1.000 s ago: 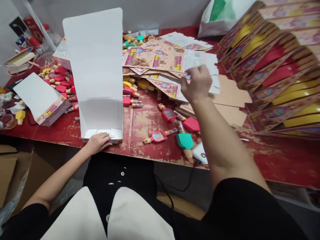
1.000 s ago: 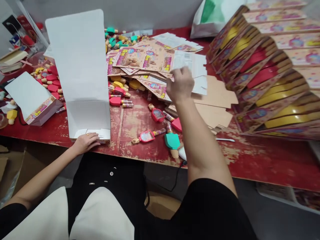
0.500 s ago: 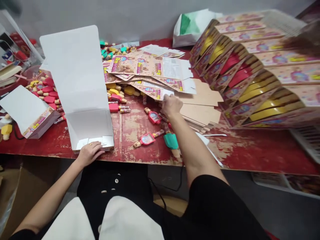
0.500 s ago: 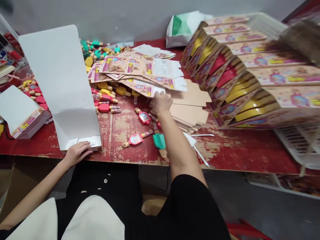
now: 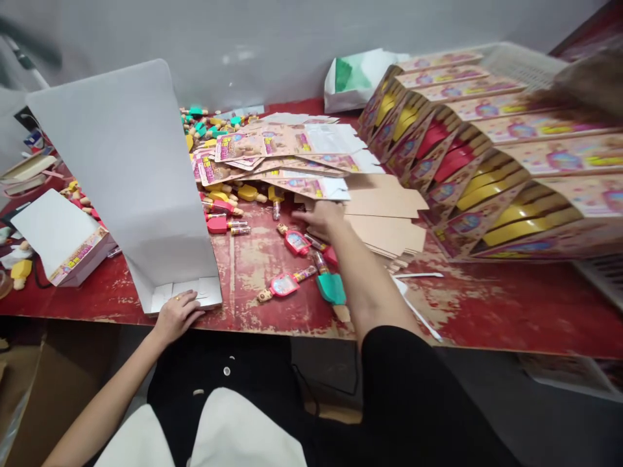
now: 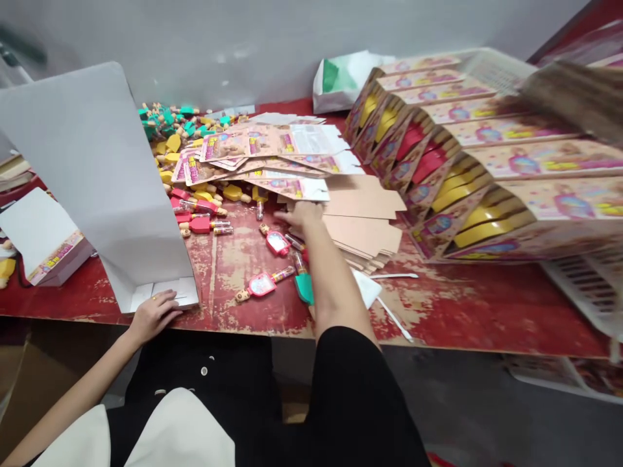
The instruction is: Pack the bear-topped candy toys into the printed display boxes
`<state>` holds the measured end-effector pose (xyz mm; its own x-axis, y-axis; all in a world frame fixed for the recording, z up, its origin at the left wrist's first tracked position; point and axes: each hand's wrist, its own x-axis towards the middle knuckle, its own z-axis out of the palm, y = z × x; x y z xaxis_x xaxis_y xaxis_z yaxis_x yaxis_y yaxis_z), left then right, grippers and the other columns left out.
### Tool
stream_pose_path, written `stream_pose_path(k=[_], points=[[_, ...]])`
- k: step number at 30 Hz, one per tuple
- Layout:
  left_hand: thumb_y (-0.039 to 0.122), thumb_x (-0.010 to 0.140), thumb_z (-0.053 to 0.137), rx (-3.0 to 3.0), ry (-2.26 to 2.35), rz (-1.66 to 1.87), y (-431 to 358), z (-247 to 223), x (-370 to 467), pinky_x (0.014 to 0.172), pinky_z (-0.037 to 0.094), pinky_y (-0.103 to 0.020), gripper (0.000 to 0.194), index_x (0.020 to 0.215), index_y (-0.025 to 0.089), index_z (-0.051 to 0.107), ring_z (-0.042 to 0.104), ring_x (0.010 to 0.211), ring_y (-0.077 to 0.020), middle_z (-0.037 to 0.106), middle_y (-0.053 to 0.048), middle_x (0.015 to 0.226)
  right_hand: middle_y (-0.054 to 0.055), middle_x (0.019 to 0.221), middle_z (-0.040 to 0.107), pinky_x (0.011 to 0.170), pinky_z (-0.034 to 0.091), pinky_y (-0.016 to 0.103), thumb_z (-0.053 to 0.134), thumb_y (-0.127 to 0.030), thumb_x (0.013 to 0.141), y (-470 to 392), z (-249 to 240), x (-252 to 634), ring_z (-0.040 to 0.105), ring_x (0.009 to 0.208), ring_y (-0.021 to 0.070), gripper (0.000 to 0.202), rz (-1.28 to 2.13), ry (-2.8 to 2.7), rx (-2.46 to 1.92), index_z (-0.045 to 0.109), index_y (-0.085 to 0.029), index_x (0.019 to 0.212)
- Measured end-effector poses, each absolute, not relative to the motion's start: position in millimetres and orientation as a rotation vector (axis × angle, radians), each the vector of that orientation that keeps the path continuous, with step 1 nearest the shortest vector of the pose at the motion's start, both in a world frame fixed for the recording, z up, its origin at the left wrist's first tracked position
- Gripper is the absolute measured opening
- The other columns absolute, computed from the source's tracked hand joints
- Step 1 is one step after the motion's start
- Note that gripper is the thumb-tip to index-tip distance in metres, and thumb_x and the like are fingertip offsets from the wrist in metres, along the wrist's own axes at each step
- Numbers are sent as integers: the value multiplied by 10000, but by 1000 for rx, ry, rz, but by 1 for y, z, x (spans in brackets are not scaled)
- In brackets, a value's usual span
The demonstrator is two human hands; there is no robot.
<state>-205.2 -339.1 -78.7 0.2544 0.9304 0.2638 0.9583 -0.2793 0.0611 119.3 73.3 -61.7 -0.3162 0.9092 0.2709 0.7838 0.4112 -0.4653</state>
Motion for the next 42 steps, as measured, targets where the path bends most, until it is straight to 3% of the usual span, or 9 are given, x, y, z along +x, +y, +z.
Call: stream_pose_path(k=[6, 10, 17, 22, 25, 30, 34, 38, 42], points=[[359, 987, 620, -2514, -1735, -445, -333, -68, -201, 839, 645, -370, 221, 988, 170, 733, 761, 1000, -246, 769, -101, 1115, 290, 1142, 685, 856, 393, 391, 311, -220, 1015, -15, -63, 111, 632, 1080, 319, 467, 153, -2291, -1623, 692, -11, 1187], [420, 952, 674, -2456, -1867, -910, -330, -58, -180, 914, 627, -406, 315, 1107, 151, 727, 750, 1046, -263, 760, -144, 1158, 159, 1363, 654, 928, 458, 358, 374, -199, 1019, -118, -87, 131, 620, 1229, 270, 419, 3, -2468, -1342, 670, -116, 1304], [389, 975, 628, -2368, -2192, -1819, -303, -33, -101, 994, 563, -362, 285, 910, 146, 761, 723, 1030, -208, 773, -122, 1058, 97, 1235, 730, 1032, 547, 392, 424, -37, 894, -180, -119, 174, 698, 1178, 229, 440, -127, -2319, -1132, 758, -151, 1157], [534, 908, 695, -1974, -3079, -2486, -248, -25, -54, 745, 612, -341, 462, 846, 76, 693, 705, 683, -169, 731, -114, 799, 95, 1204, 743, 1050, 566, 375, 455, -89, 934, -201, -94, 173, 715, 1153, 210, 386, -20, -2136, -940, 749, -173, 1170], [417, 811, 835, -1768, -3133, -2692, -223, -27, -43, 705, 595, -310, 400, 845, 59, 659, 654, 606, -134, 697, -69, 720, 96, 1334, 685, 1168, 483, 432, 480, -142, 979, -233, -89, 163, 634, 1298, 214, 405, 136, -2195, -775, 665, -217, 1331], [218, 805, 828, -1747, -2880, -2875, -215, -29, -41, 759, 594, -292, 342, 1035, 103, 602, 690, 678, -126, 724, -24, 786, 197, 1468, 548, 1169, 420, 596, 742, -473, 857, -228, -81, 157, 505, 1412, 338, 677, 380, -1744, -1081, 546, -177, 1433], [264, 819, 811, -2009, -2475, -3037, -210, -21, -41, 822, 599, -319, 327, 1006, 119, 584, 716, 756, -143, 745, -57, 868, 173, 1190, 680, 1015, 545, 542, 885, -566, 624, -178, -54, 158, 679, 1097, 300, 774, 779, -1299, -1144, 606, -127, 1196], [409, 862, 768, -2030, -2130, -2987, -210, -6, -42, 892, 591, -350, 425, 1120, 143, 561, 728, 939, -195, 744, -106, 1044, 120, 1049, 716, 986, 567, 458, 868, -543, 664, -165, -22, 145, 705, 940, 220, 618, 942, -1173, -992, 603, -146, 1056], [460, 811, 818, -1962, -1981, -2839, -231, 15, -40, 1087, 518, -435, 644, 1289, 180, 489, 643, 1229, -260, 657, -143, 1312, 128, 1179, 688, 1081, 520, 468, 816, -526, 757, -190, 0, 122, 678, 1114, 235, 572, 971, -1247, -912, 590, -173, 1147]])
